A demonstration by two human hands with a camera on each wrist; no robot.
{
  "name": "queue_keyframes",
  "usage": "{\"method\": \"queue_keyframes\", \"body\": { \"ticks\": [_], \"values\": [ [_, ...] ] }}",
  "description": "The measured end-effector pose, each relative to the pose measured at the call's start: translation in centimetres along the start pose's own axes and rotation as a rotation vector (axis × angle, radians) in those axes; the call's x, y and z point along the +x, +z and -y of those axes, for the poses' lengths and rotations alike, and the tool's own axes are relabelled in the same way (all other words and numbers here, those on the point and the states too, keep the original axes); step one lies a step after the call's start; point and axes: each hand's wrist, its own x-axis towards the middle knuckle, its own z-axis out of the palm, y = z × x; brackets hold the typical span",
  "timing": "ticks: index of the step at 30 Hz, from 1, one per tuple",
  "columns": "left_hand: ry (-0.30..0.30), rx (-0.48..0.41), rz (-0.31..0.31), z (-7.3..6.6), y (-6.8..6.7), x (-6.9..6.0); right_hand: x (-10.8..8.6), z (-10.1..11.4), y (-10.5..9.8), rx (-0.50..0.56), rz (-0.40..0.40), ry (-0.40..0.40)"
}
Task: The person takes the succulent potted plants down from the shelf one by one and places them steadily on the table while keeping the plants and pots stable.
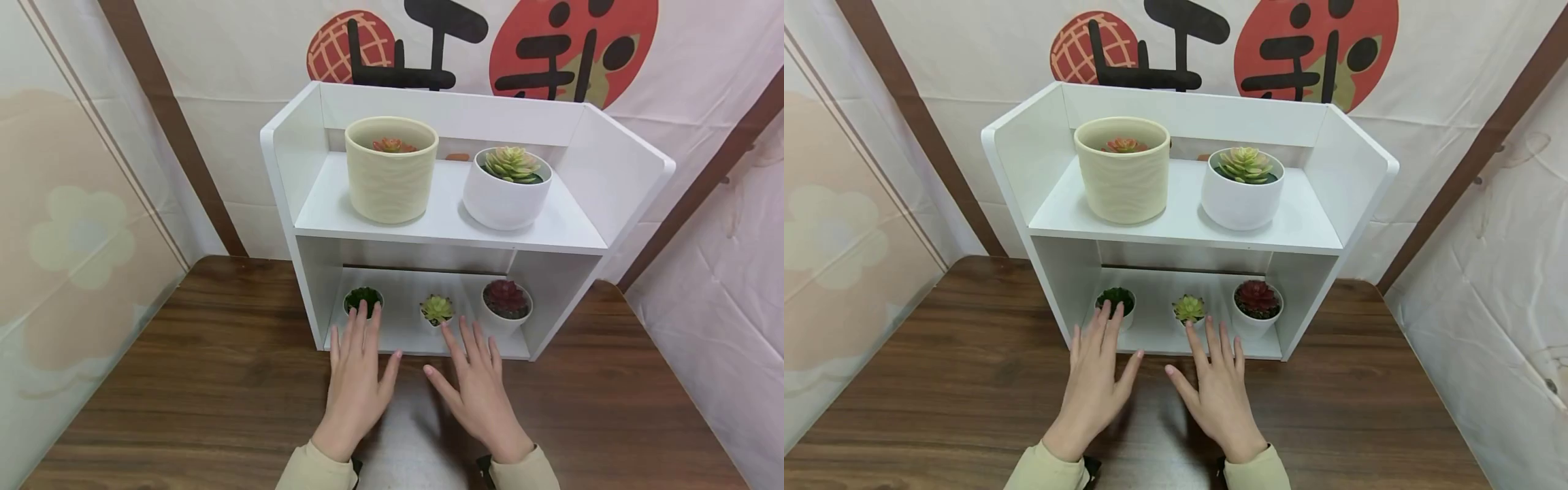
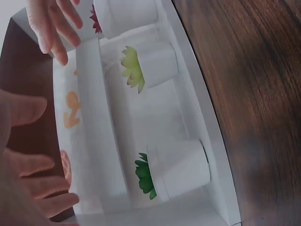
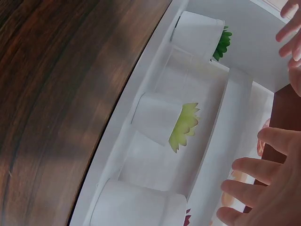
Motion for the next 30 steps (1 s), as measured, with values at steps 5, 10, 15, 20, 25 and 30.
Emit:
{"method": "queue_keyframes", "body": {
  "ticks": [5,10,15,20,25,30],
  "values": [
    [0.014,-0.059,-0.175,0.4,-0.3,0.7,0.0,0.1,-0.1,0.004,-0.045,-0.027],
    [-0.01,-0.125,-0.319,1.0,-1.0,1.2,0.0,0.1,0.0,0.017,-0.088,-0.067],
    [-0.041,-0.151,-0.394,1.5,-1.6,1.5,-0.1,0.3,0.0,0.034,-0.095,-0.1],
    [-0.073,-0.162,-0.431,2.0,-2.1,1.8,-0.1,0.5,0.1,0.027,-0.127,-0.141],
    [-0.084,-0.148,-0.494,2.7,-2.8,2.5,-0.1,0.6,0.1,0.014,-0.144,-0.165],
    [-0.108,-0.15,-0.523,3.2,-3.5,3.3,-0.2,0.8,0.1,0.014,-0.133,-0.157]
  ]
}}
